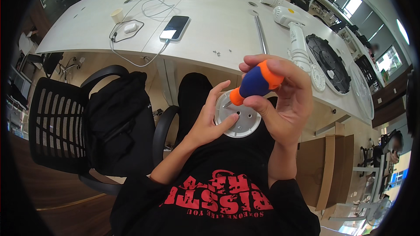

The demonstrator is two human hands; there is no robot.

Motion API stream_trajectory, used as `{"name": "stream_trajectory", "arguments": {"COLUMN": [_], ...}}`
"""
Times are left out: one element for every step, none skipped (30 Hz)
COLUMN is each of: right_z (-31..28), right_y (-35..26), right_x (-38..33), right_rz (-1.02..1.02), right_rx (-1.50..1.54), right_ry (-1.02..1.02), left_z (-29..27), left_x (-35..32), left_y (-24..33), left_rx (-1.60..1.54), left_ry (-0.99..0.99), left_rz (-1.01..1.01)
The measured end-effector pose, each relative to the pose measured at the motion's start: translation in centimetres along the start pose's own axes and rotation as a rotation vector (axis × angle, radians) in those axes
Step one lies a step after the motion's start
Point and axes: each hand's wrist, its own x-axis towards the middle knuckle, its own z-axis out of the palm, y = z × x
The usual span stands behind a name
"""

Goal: The recorder is assembling the base and stand of an electric fan using a screwdriver.

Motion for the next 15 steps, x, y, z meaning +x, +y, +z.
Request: {"name": "stream_trajectory", "arguments": {"right_z": [0.0,0.0,0.0,0.1,0.1,0.1,0.2,0.1,0.2,0.2,0.3,0.2,0.2,0.2,0.3], "right_y": [-0.2,-0.3,-0.5,-0.6,-0.6,-0.6,-0.7,-0.7,-0.6,-0.5,-0.5,-0.7,-0.8,-0.8,-0.7], "right_x": [0.2,0.5,0.8,1.1,1.4,1.5,1.7,1.8,2.0,2.3,2.5,2.7,2.8,2.8,2.8], "right_rz": [0.004,0.008,0.008,0.040,0.072,0.073,0.121,0.168,0.168,0.171,0.175,0.175,0.159,0.142,0.143], "right_rx": [-0.002,-0.004,-0.003,0.004,0.013,0.008,0.056,0.104,0.108,0.073,0.037,0.037,-0.011,-0.058,-0.058], "right_ry": [-0.038,-0.077,-0.077,-0.116,-0.155,-0.150,-0.179,-0.207,-0.210,-0.248,-0.286,-0.287,-0.311,-0.336,-0.335], "left_z": [0.0,-0.1,0.0,0.1,0.1,0.2,0.3,0.4,0.3,0.2,0.1,0.1,0.1,0.0,0.0], "left_x": [-0.1,-0.1,-0.1,-0.1,-0.1,0.0,0.0,0.1,0.0,-0.1,-0.1,-0.1,-0.2,-0.2,-0.2], "left_y": [0.2,0.2,0.2,0.2,0.2,0.2,0.1,0.0,0.0,0.0,0.0,0.0,0.0,0.0,0.1], "left_rx": [0.002,0.003,0.003,-0.037,-0.077,-0.078,-0.060,-0.041,-0.039,-0.044,-0.049,-0.050,-0.041,-0.033,-0.034], "left_ry": [-0.002,-0.004,-0.003,0.012,0.027,0.021,0.020,0.020,0.023,0.025,0.026,0.027,0.018,0.010,0.010], "left_rz": [-0.015,-0.029,-0.030,-0.036,-0.042,-0.043,-0.021,0.001,0.000,-0.003,-0.007,-0.007,-0.011,-0.014,-0.016]}}
